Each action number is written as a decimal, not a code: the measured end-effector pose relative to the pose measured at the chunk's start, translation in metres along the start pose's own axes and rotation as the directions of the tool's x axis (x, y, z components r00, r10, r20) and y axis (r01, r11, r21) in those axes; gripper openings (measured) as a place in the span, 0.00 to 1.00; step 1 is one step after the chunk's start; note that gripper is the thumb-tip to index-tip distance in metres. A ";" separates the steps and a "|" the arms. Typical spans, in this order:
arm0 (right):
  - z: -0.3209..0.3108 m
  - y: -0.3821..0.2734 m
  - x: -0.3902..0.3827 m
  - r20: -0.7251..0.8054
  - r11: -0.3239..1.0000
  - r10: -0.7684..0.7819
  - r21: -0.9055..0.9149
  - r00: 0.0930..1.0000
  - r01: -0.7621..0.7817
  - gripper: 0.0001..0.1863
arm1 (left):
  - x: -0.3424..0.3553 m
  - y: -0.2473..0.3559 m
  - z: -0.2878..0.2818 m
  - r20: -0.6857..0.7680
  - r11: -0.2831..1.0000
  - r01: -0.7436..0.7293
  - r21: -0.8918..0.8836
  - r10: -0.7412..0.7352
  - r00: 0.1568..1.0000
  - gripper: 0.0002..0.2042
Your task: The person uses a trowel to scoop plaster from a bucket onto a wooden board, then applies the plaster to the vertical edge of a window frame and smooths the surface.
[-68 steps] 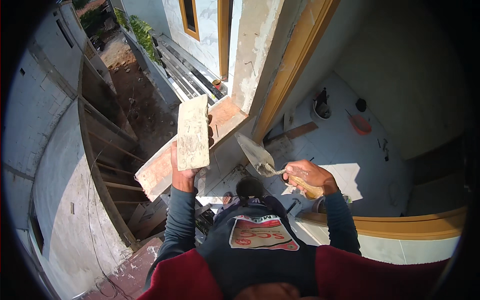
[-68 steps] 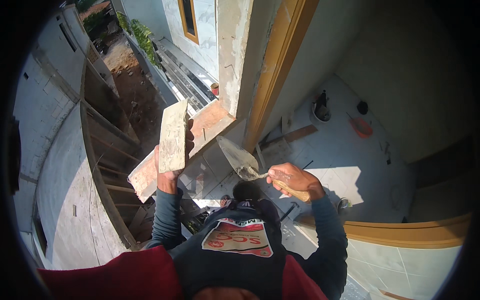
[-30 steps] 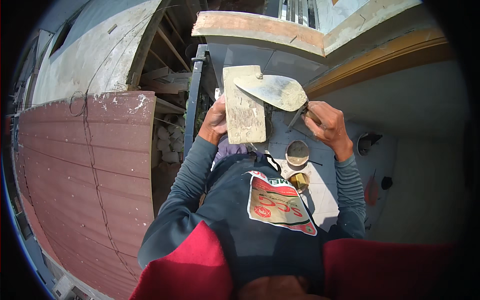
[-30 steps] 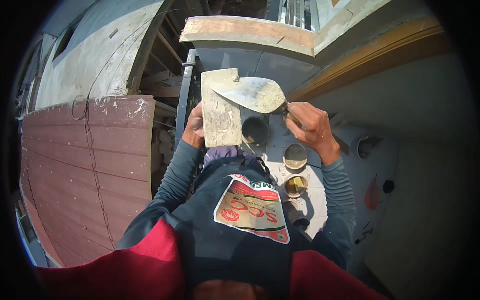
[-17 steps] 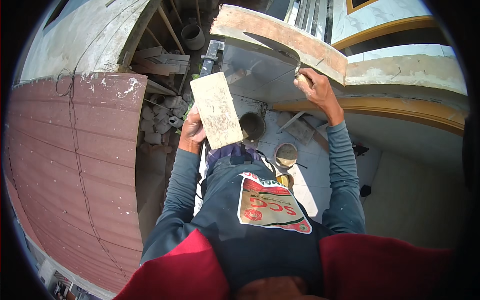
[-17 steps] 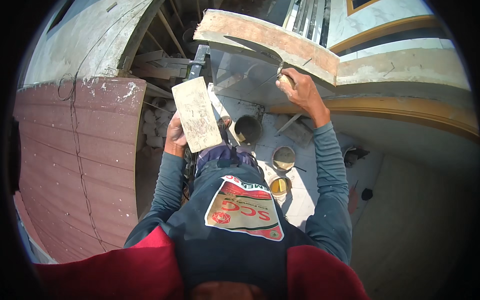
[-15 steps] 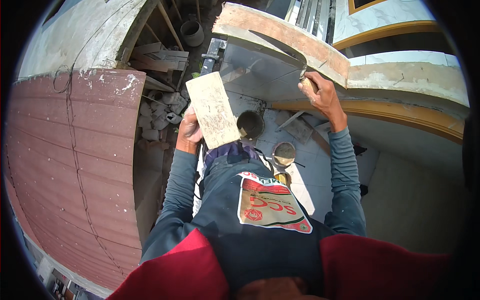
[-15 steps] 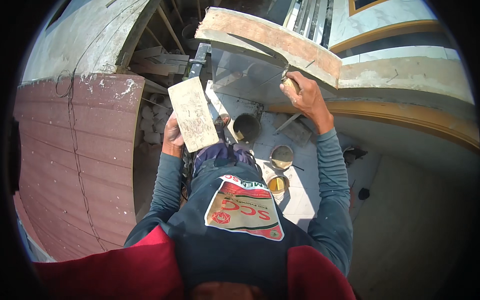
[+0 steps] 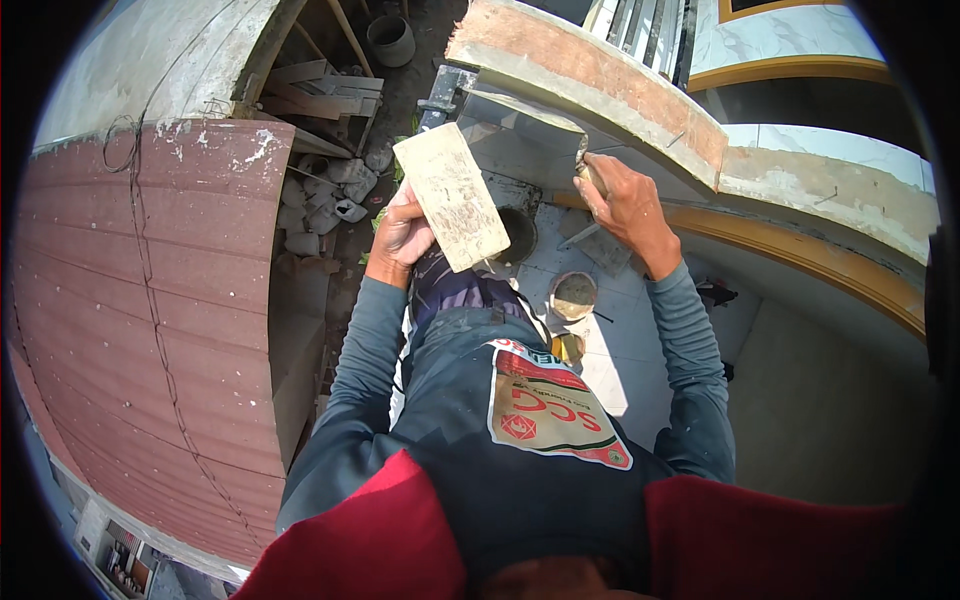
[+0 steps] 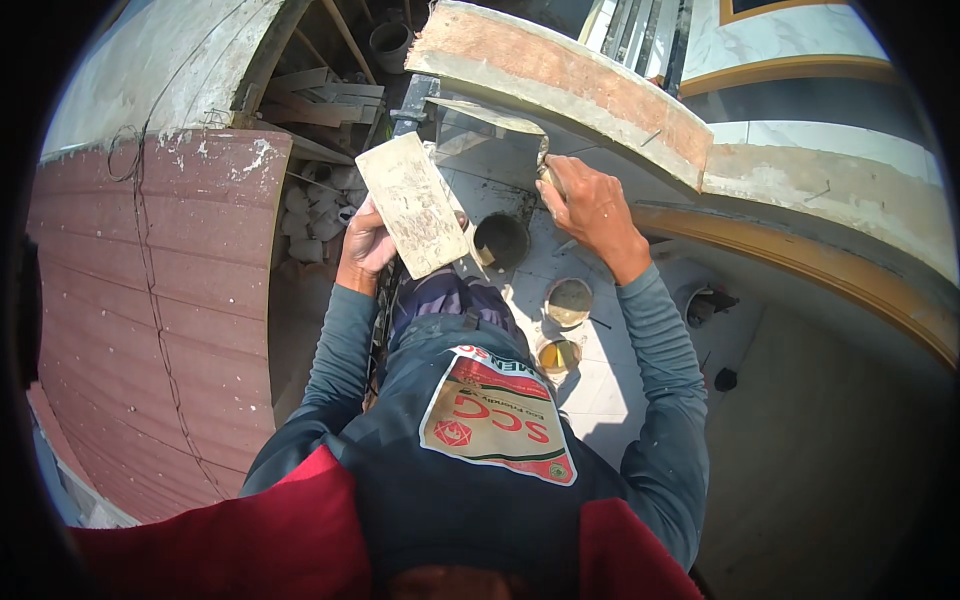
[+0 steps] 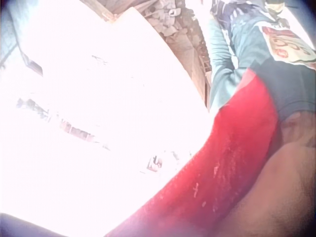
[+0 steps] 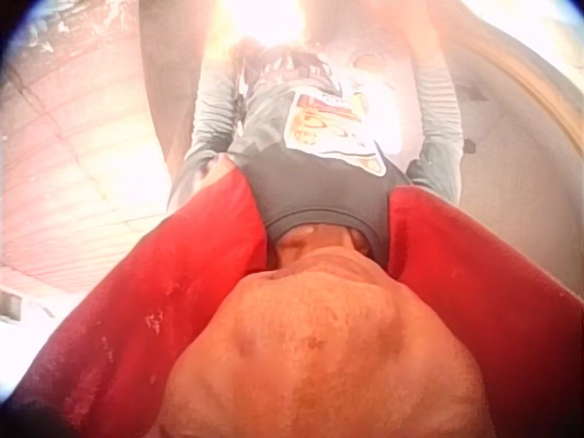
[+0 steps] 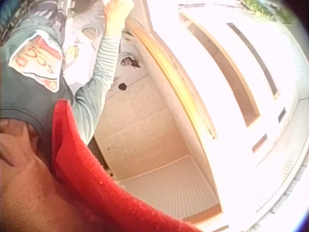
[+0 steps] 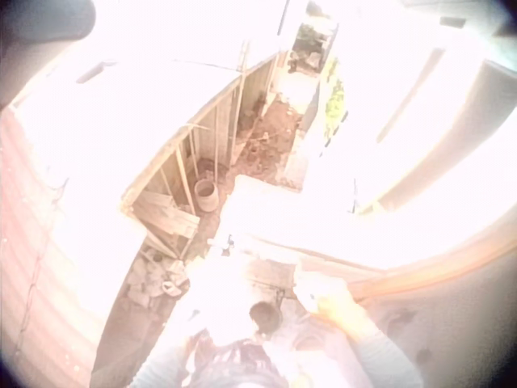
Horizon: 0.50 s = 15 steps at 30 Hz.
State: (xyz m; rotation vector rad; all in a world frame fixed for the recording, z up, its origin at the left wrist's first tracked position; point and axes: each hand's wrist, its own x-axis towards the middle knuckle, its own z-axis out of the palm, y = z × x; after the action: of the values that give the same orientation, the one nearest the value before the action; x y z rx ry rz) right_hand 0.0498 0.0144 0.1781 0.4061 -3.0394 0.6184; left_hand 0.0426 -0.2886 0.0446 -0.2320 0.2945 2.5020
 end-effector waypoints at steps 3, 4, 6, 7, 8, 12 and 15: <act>0.003 0.007 0.016 0.010 0.999 -0.020 -0.031 1.000 0.021 0.15 | 0.004 0.001 0.004 0.023 1.000 -0.001 0.011 0.001 1.000 0.34; -0.005 0.007 0.018 0.013 0.995 0.038 0.088 0.999 -0.039 0.15 | 0.005 0.001 0.004 0.032 1.000 0.010 -0.016 -0.009 0.999 0.34; -0.020 0.001 0.013 -0.019 0.986 0.063 0.158 0.998 -0.059 0.14 | 0.005 0.002 0.000 0.027 1.000 0.008 -0.029 -0.007 1.000 0.35; -0.019 -0.002 0.009 -0.015 0.985 0.062 0.163 0.998 -0.058 0.14 | 0.004 0.002 -0.001 0.028 0.999 0.009 -0.043 -0.008 1.000 0.35; -0.021 -0.005 0.005 -0.021 0.987 0.059 0.148 0.998 -0.055 0.14 | 0.004 0.002 -0.001 0.030 0.999 0.015 -0.040 -0.014 0.999 0.35; 0.016 0.001 -0.004 -0.038 0.998 0.034 0.057 0.999 -0.031 0.14 | 0.006 0.001 0.003 0.031 1.000 0.016 -0.018 -0.015 0.999 0.35; 0.028 0.003 0.006 -0.054 0.997 0.073 0.025 0.996 -0.072 0.15 | 0.005 0.001 0.003 0.008 1.000 0.014 -0.003 -0.014 1.000 0.35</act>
State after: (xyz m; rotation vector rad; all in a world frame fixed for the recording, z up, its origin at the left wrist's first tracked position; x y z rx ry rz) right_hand 0.0441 0.0053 0.1518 0.2752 -3.0089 0.6571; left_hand 0.0379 -0.2861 0.0471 -0.2246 0.2845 2.4893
